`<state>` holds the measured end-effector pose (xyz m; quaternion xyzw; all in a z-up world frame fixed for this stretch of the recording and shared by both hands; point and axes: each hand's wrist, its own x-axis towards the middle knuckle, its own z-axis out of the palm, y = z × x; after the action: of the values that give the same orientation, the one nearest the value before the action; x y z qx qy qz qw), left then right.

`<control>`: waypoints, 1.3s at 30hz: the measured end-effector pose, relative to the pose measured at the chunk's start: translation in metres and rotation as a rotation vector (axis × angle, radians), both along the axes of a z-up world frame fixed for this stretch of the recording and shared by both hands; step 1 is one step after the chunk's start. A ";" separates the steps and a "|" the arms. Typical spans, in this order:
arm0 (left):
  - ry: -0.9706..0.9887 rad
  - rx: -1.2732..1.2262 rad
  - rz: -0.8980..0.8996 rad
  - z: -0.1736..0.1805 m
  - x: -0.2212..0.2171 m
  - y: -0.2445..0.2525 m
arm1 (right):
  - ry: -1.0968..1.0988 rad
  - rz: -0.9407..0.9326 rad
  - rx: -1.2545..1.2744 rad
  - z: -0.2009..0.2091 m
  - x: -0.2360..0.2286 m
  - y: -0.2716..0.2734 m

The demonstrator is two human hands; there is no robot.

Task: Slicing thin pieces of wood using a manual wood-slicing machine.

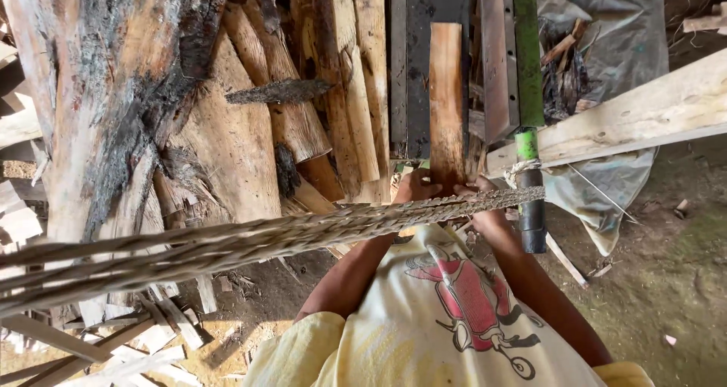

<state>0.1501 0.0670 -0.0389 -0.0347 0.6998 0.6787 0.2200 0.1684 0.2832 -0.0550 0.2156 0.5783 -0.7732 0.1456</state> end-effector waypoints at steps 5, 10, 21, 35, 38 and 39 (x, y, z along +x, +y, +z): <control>-0.149 -0.035 0.091 0.036 -0.028 0.008 | 0.127 0.090 0.125 0.065 -0.004 0.037; 0.068 -0.434 0.090 0.061 -0.065 0.010 | 0.187 0.025 -0.335 0.171 0.024 0.105; 0.187 -0.666 -0.117 -0.013 -0.170 0.027 | -0.153 0.284 0.685 0.228 0.026 0.023; 0.104 -0.784 -0.225 0.023 -0.205 0.048 | -0.130 0.335 0.893 0.195 0.020 0.013; 0.092 -0.742 -0.171 -0.010 -0.206 0.053 | -0.276 0.333 0.930 0.231 0.020 0.011; 0.133 -0.735 -0.140 -0.013 -0.207 0.053 | -0.267 0.342 0.959 0.239 0.019 0.010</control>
<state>-0.0570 0.1196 -0.0515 -0.0192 0.9099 0.3667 0.1929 0.1873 0.2936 0.1842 0.2573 0.8705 -0.3527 0.2273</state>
